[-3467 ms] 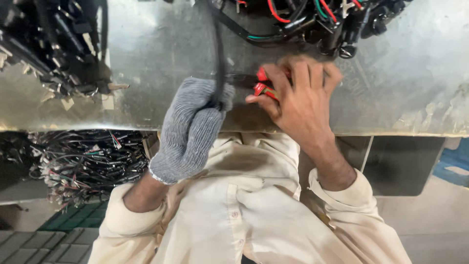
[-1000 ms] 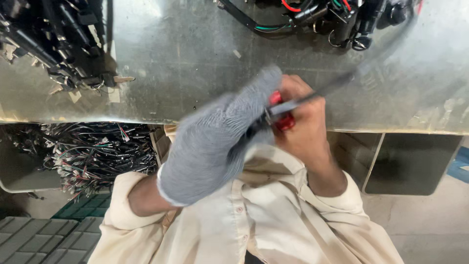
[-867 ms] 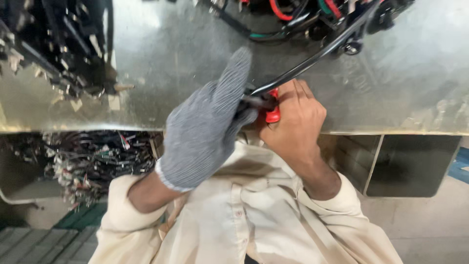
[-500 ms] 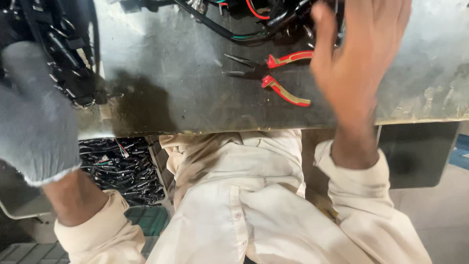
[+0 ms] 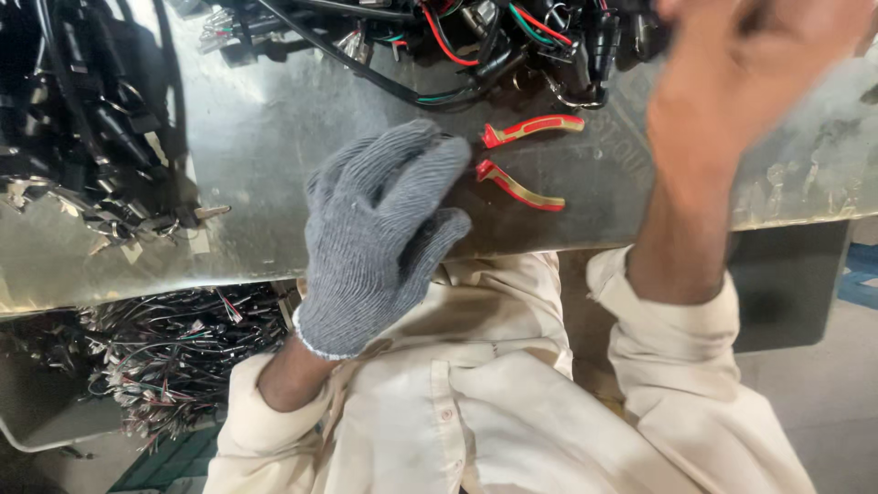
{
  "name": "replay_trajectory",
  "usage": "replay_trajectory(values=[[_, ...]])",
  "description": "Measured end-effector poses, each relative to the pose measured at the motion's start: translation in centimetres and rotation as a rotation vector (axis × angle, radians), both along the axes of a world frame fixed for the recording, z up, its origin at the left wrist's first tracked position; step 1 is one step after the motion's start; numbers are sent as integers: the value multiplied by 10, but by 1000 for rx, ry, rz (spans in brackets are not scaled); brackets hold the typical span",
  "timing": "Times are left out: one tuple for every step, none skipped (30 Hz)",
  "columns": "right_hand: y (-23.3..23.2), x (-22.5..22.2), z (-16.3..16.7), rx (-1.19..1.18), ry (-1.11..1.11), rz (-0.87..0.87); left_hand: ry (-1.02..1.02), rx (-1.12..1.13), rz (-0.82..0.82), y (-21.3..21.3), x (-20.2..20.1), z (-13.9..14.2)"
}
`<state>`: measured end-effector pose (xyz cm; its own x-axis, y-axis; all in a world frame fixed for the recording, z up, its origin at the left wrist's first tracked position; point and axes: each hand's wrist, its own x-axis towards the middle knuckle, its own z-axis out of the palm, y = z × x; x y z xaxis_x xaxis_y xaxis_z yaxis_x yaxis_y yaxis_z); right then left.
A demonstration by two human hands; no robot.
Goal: The person strips the outer insulation from multiple black cables using red-handled pliers. They repeatedly pick up cables, cut the sheath, and place the processed cables on a metal table.
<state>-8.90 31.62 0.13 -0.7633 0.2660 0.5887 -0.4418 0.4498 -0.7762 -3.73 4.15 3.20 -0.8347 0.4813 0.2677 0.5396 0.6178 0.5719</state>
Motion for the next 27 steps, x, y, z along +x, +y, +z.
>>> replay_trajectory(values=[[-10, 10, 12, -256, 21, 36, -2, 10, -18, 4, 0, 3], [-26, 24, 21, -408, -30, 114, -48, 138, -40, 8, 0, 5], [-41, 38, 29, -567, -78, 179, -91, 265, -63, 12, 0, 6], [-54, 51, 35, -456, -139, 262, -133, 392, -87, 16, 1, 5], [-68, 65, 39, -339, -190, 344, -351, 482, -68, 21, 3, 4], [-75, 70, 38, -158, -229, 323, -569, 567, -53, 25, 6, 2], [-81, 77, 35, 24, -255, 299, -792, 648, -40, 27, 10, -1], [-83, 77, 29, -134, -323, 338, -822, 586, -51, 27, 14, -2], [-84, 79, 22, -298, -383, 364, -854, 522, -59, 26, 18, -4], [-82, 77, 15, -590, -464, 455, -888, 457, -67, 23, 23, -4], [-80, 76, 8, -883, -536, 538, -782, 469, -145, 20, 26, -5], [-79, 78, 4, -955, -495, 579, -733, 487, -206, 16, 29, -5], [-79, 80, 2, -1027, -455, 619, -716, 516, -242, 12, 29, -6], [-81, 84, 3, -1098, -414, 660, -722, 565, -230, 10, 29, -7], [-87, 89, 7, -1166, -372, 703, -726, 647, -162, 8, 27, -9], [-93, 95, 14, -1234, -331, 745, -719, 750, -46, 9, 24, -12], [-99, 100, 23, -1149, -318, 818, -705, 858, 69, 10, 20, -14], [-108, 104, 34, -1064, -301, 889, -702, 958, 153, 14, 16, -18], [-115, 108, 46, -828, -326, 979, -707, 1024, 177, 17, 14, -20], [-121, 109, 58, -588, -351, 1055, -724, 1068, 176, 20, 13, -21], [-122, 108, 67, -434, -311, 1059, -739, 1079, 155, 20, 13, -20], [-121, 105, 75, -285, -262, 1056, -769, 1073, 117, 21, 14, -18], [-113, 102, 81, -229, -162, 1001, -806, 1035, 76, 19, 15, -15], [-108, 101, 85, -177, -70, 952, -827, 1003, 40, 17, 19, -12], [-102, 100, 85, 15, -59, 823, -833, 990, 14, 12, 20, -8], [-98, 101, 83, 206, -42, 683, -817, 1086, 20, 6, 21, -5], [-94, 102, 79, 394, -19, 533, -790, 1204, 42, 0, 19, -5]])
